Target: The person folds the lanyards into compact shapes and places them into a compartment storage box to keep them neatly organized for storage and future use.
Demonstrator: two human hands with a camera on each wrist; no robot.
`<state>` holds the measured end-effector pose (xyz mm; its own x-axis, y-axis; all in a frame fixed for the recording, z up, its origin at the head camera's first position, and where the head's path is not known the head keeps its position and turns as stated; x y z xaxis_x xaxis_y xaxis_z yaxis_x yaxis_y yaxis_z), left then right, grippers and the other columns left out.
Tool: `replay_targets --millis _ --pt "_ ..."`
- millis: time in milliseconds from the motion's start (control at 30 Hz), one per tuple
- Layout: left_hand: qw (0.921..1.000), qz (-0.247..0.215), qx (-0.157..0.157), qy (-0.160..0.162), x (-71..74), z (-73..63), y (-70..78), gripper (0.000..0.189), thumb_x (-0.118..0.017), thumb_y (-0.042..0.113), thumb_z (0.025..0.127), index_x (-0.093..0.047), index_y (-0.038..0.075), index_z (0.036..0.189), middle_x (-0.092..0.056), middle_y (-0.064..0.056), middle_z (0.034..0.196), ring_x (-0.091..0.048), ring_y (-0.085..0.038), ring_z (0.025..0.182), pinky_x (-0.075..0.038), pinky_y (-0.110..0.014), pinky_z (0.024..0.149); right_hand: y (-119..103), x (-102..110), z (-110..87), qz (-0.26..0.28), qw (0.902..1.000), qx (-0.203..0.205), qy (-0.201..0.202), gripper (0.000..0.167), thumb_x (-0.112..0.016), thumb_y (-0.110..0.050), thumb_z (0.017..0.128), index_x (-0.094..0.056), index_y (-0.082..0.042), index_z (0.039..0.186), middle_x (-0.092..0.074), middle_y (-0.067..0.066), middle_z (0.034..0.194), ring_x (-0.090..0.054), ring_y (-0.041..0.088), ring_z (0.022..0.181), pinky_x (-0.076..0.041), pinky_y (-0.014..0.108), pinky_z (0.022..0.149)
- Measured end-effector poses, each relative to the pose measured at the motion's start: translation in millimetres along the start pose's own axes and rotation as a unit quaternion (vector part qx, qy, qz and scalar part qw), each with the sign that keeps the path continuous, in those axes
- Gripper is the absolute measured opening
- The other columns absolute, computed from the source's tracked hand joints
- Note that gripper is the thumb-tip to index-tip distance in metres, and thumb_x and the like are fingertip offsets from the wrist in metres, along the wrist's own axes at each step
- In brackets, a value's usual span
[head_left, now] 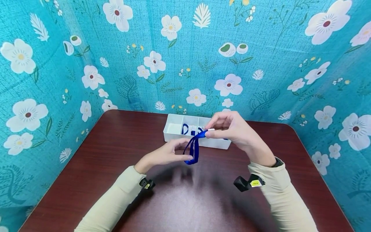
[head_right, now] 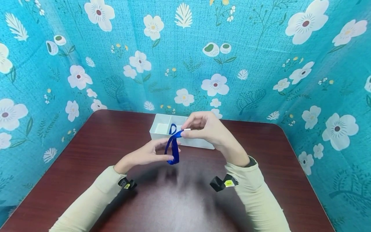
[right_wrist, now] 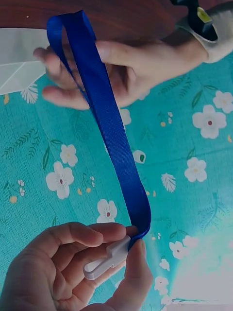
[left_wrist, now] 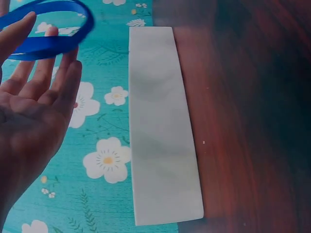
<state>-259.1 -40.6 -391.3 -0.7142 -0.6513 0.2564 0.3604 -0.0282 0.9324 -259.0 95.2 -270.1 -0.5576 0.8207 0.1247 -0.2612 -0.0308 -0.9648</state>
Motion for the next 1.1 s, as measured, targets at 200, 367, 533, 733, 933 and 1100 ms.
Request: replay_targets --millis 200,367,533,733,933,1100 --pt "0.9994 -0.019 0.028 -0.009 -3.6 -2.6 -8.9 0.029 -0.069 -0.001 0.092 -0.061 -0.001 0.119 -0.069 -0.017 0.108 -0.065 -0.028 0.105 -0.053 -0.038 0.093 -11.0 -0.8 -2.2 0.029 0.9993 0.020 -0.012 0.014 -0.075 0.007 0.084 -0.073 -0.006 0.090 -0.074 0.011 0.086 -0.067 0.015 0.077 -0.052 0.026 0.063" --pt "0.9987 -0.036 0.033 -0.019 -5.3 -5.6 -11.6 0.021 -0.068 -0.002 0.093 -0.061 -0.006 0.113 -0.070 -0.012 0.102 -0.065 -0.020 0.098 -0.055 -0.039 0.090 -15.8 2.2 -4.4 0.050 0.9981 0.031 -0.016 0.016 -0.074 0.008 0.084 -0.073 -0.006 0.091 -0.073 0.009 0.086 -0.067 0.015 0.077 -0.052 0.026 0.064" --pt "0.9986 -0.035 0.037 -0.007 -0.4 -11.4 -15.5 0.020 -0.068 -0.001 0.093 -0.063 -0.007 0.111 -0.070 -0.010 0.105 -0.065 -0.022 0.102 -0.053 -0.040 0.093 -18.1 12.0 -9.6 0.064 0.9971 0.040 -0.012 0.020 -0.069 0.014 0.085 -0.073 -0.004 0.092 -0.073 0.007 0.088 -0.067 0.015 0.077 -0.054 0.026 0.067" --pt "0.9989 -0.019 0.038 0.019 10.9 -18.1 -17.4 0.021 -0.069 0.001 0.093 -0.065 -0.007 0.112 -0.070 -0.010 0.104 -0.066 -0.023 0.100 -0.053 -0.038 0.093 -20.8 25.8 -17.9 0.065 0.9969 0.044 -0.003 0.023 -0.064 0.018 0.086 -0.072 -0.001 0.094 -0.073 0.006 0.087 -0.067 0.014 0.075 -0.056 0.026 0.070" --pt "0.9983 -0.014 0.028 0.050 19.2 -20.0 -13.9 0.022 -0.069 -0.005 0.090 -0.065 -0.012 0.111 -0.072 -0.013 0.103 -0.069 -0.020 0.097 -0.055 -0.035 0.090 -19.5 37.5 -24.7 0.046 0.9977 0.045 0.025 0.022 -0.063 0.018 0.086 -0.072 0.000 0.094 -0.073 0.009 0.084 -0.066 0.017 0.074 -0.056 0.028 0.070" --pt "0.9967 -0.021 0.024 0.075 26.2 -21.2 -11.5 0.022 -0.070 -0.008 0.088 -0.066 -0.012 0.110 -0.073 -0.014 0.098 -0.069 -0.019 0.089 -0.057 -0.032 0.083 -15.8 47.2 -30.5 0.043 0.9975 0.037 0.043 0.022 -0.062 0.020 0.086 -0.071 0.001 0.094 -0.073 0.009 0.084 -0.066 0.016 0.074 -0.056 0.027 0.072"
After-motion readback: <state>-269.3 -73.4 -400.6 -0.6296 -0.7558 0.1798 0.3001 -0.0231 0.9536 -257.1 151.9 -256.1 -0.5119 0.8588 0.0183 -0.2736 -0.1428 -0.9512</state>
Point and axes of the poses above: each hand's wrist, its own z-axis towards the middle knuckle, its own x-axis out of the back of the hand, y = z × x, the point moved 9 cm from there along z, towards the middle knuckle
